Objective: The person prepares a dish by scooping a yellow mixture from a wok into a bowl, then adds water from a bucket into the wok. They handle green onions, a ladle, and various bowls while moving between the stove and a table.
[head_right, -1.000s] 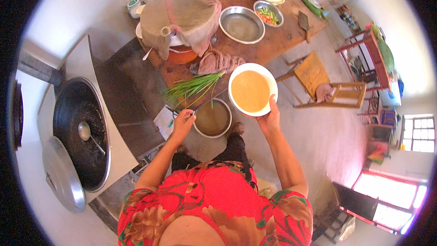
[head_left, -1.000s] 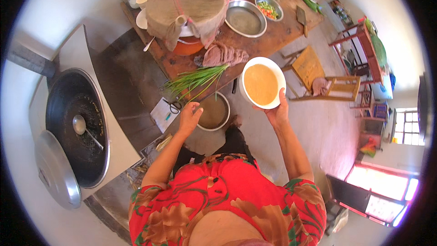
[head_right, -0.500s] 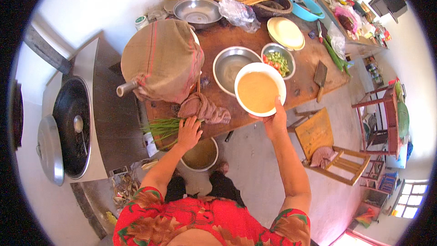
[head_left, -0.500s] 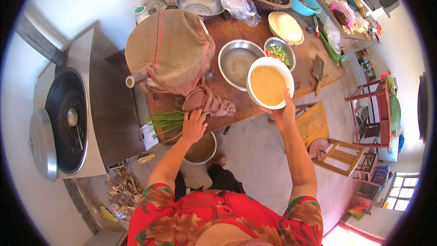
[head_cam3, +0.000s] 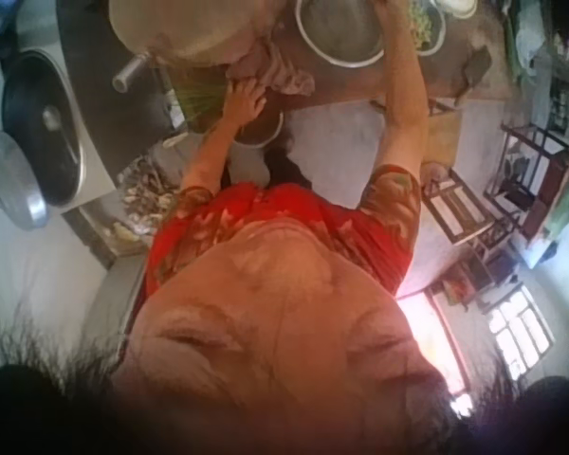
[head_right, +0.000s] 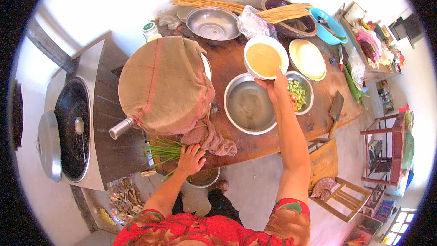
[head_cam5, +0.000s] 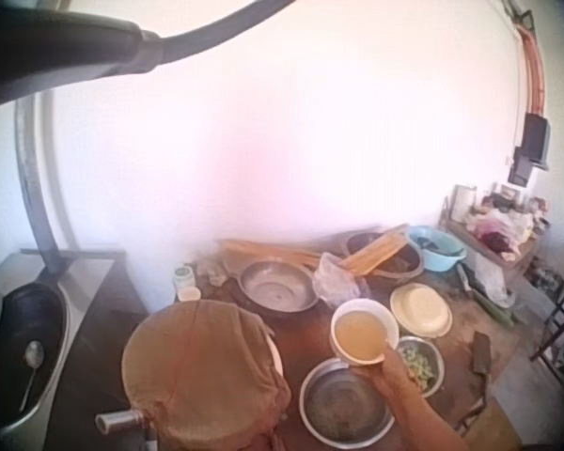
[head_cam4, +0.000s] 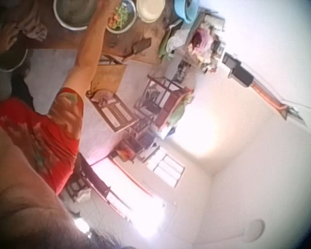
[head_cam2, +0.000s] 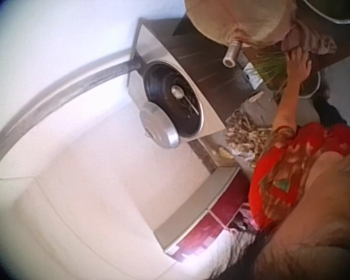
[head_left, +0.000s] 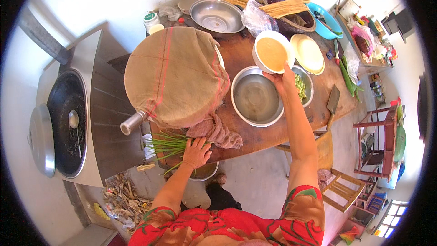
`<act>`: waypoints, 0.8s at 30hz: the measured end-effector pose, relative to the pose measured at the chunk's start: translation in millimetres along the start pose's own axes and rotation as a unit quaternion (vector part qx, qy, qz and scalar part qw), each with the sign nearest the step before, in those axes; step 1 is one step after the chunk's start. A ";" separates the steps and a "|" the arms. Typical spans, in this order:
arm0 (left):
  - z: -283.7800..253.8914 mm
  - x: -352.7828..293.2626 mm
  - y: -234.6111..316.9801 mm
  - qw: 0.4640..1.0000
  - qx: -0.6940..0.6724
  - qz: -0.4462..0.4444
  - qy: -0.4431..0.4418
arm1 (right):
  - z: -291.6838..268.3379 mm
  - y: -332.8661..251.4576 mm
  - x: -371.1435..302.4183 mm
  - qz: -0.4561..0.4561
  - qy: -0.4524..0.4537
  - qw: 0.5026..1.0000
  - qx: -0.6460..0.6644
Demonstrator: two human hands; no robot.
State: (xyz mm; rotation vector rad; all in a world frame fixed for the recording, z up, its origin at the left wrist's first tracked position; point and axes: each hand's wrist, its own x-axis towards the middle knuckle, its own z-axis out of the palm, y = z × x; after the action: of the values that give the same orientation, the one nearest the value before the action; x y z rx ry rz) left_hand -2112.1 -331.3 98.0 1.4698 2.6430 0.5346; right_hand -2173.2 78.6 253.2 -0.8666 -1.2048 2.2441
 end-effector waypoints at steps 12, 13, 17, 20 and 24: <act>-0.8 3.9 -4.5 0.999 -0.023 0.010 0.027 | -6.0 39.8 126.2 0.081 0.081 0.991 -0.070; -0.4 4.8 -4.5 0.999 -0.022 0.010 0.023 | -9.5 39.7 134.2 0.077 0.084 0.991 -0.076; -1.3 3.6 -3.7 1.000 -0.019 0.003 0.017 | -15.2 42.4 156.1 0.101 0.102 0.983 -0.115; -2.0 5.9 -4.9 1.000 -0.018 0.005 0.016 | -20.9 50.1 167.7 0.100 0.114 0.982 -0.115; 5.7 3.1 -6.6 1.000 -0.009 0.011 0.022 | -25.3 51.3 176.5 0.120 0.118 0.975 -0.142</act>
State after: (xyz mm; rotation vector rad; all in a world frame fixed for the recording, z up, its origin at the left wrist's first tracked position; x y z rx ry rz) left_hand -2117.9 -330.4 90.8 1.5012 2.6517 0.5975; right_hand -2283.9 179.0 143.2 -1.4147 -1.3877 2.0972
